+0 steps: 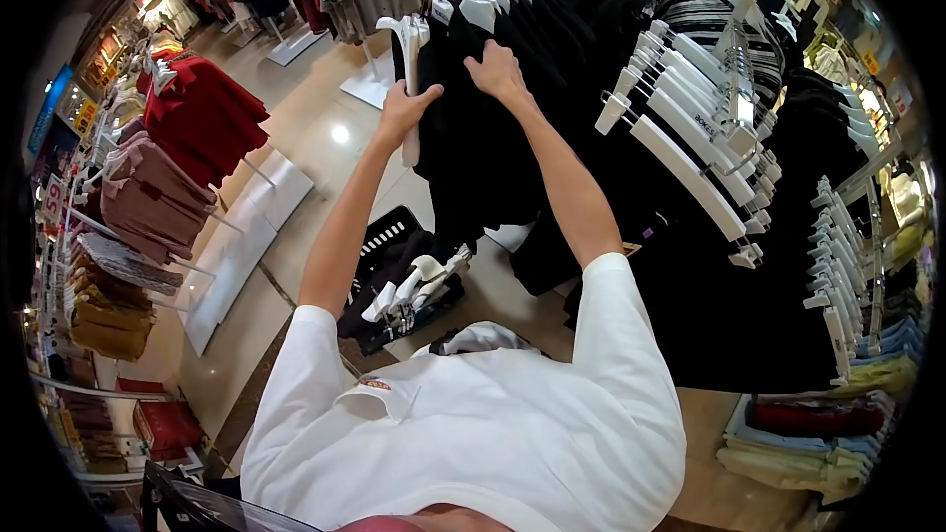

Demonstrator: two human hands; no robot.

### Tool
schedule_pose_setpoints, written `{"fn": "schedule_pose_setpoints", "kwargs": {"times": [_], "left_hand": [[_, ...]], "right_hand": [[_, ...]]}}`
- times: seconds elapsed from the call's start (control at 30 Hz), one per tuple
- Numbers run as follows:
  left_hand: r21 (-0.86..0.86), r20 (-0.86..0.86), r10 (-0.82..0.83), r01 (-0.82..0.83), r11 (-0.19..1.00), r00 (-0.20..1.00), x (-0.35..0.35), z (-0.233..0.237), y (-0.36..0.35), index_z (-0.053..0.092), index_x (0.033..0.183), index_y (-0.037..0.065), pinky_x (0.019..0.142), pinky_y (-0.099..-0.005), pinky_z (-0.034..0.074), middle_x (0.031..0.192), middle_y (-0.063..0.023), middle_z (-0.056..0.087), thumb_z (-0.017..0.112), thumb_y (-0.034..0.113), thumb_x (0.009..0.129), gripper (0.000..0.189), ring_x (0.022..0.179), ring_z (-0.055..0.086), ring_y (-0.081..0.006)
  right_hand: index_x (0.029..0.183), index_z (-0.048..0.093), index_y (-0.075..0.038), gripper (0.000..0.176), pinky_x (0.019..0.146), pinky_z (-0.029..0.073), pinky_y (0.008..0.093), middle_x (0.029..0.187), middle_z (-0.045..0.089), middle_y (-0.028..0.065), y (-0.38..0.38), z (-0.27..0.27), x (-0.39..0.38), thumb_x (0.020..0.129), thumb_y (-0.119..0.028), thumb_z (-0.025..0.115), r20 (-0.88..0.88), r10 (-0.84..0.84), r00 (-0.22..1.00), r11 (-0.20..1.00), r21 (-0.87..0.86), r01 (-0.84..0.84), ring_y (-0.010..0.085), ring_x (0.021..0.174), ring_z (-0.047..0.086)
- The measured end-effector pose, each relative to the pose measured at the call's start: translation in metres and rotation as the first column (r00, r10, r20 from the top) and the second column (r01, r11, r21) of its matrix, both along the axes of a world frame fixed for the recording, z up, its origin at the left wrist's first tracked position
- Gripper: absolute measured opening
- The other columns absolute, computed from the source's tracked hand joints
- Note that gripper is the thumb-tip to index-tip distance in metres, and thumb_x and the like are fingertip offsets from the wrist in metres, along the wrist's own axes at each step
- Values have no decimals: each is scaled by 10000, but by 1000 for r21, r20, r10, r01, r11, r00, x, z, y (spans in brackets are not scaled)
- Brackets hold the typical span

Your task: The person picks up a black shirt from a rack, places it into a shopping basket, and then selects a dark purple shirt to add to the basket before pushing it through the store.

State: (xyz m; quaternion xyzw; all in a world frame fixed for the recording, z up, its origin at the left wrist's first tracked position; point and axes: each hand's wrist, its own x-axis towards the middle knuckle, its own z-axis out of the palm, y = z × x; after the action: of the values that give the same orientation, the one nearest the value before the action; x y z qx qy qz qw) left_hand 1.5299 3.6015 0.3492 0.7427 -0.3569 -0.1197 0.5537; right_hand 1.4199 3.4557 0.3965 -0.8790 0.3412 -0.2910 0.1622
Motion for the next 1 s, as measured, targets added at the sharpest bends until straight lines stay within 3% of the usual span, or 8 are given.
{"fn": "schedule_pose_setpoints", "kwargs": {"times": [0.3,0.37,0.5,0.57,0.63,0.77,0.93,1.0], "left_hand": [[-15,-45,1,-1,1000,999,0,-5,0,581,984,-48,682,-313,477,833,-123,628,718,439,706,577,737,598,-185],[-7,-14,3,-3,1000,1000,3,-7,-2,589,969,-38,674,-314,475,816,-120,627,712,457,706,574,727,595,-189],[14,45,5,-6,1000,999,9,-15,-7,600,957,-40,665,-314,473,813,-120,632,698,489,712,591,720,592,-188],[-21,6,-33,33,999,999,11,-17,-4,603,995,-59,673,-301,479,828,-113,635,701,508,711,642,738,601,-177],[-42,-47,-26,24,999,999,8,-14,-2,597,922,-54,727,-360,478,866,-188,652,720,501,670,621,823,631,-289],[-41,-47,-60,58,997,997,9,-19,-8,597,958,-55,733,-341,486,878,-171,652,712,513,684,641,821,632,-254],[-66,-95,-117,111,992,989,-4,-16,-14,580,961,-75,746,-335,484,902,-181,637,705,524,698,666,838,622,-252],[-58,-125,-139,133,989,982,-6,-20,-20,567,993,-80,766,-335,481,937,-187,628,700,548,699,706,873,615,-255]], "right_hand": [[842,520,78,354,758,474,433,875,592,296,34,2,-57,767,-249,630,117,10,993,1000,23,-13,431,869,578],[820,512,89,349,744,478,419,834,596,293,40,-5,-76,762,-235,630,159,14,987,991,129,-35,436,834,583],[983,541,132,416,764,486,384,889,604,309,62,-27,-123,759,-209,622,298,59,953,995,63,-82,407,877,608],[1054,535,126,445,799,480,377,925,612,298,70,-33,-150,762,-199,620,264,23,964,988,144,-63,393,907,613],[1057,530,124,441,808,476,377,941,610,295,81,-36,-177,767,-196,620,195,-24,981,987,162,-8,386,920,611],[1035,536,110,417,800,469,370,936,612,275,105,-51,-228,768,-196,630,178,-69,982,973,230,27,371,921,608],[861,527,61,244,661,441,323,751,586,183,121,-68,-283,759,-134,632,124,-48,991,963,268,14,251,682,568],[855,524,62,239,655,436,316,731,572,171,129,-70,-301,751,-121,635,152,-53,987,947,321,2,222,675,553]]}}
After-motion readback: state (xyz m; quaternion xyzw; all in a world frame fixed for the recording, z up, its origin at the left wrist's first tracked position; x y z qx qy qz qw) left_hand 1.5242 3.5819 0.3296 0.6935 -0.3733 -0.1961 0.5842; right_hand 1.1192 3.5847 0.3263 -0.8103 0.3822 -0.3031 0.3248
